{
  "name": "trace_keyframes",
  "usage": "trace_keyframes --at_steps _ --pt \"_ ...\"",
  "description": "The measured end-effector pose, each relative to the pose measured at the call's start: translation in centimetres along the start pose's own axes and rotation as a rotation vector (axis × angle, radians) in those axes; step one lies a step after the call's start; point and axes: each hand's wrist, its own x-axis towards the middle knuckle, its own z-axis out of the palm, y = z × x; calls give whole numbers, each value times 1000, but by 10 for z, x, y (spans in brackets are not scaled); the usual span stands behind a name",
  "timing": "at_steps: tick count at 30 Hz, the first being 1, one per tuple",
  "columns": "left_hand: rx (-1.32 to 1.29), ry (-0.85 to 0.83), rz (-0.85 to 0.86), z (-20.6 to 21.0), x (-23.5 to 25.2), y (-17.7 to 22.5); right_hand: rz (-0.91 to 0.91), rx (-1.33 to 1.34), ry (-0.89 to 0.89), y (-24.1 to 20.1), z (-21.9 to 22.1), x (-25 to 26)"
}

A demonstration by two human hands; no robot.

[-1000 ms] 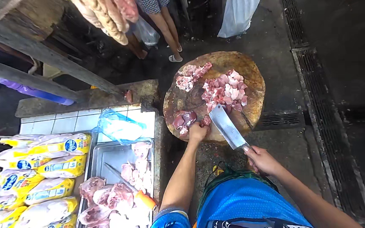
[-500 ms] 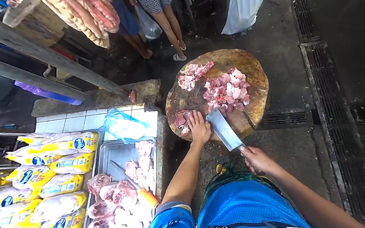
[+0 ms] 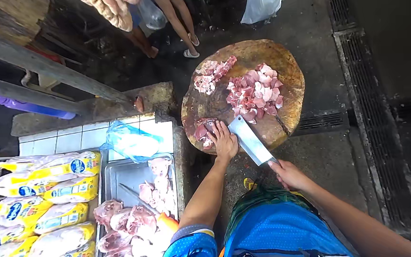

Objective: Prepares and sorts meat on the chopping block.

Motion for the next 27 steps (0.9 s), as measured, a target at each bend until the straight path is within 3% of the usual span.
trace_keyframes --at_steps 6,12,19,27 --pt "-5 21 50 3 2 -4 28 20 -5 -52 11 27" --pt "20 29 -2 -1 -3 1 24 -19 -2 -6 7 1" --pt "-2 39 37 2 -4 -3 27 14 15 -53 24 29" --pt "23 63 -80 2 -8 -4 40 -60 9 17 22 -18"
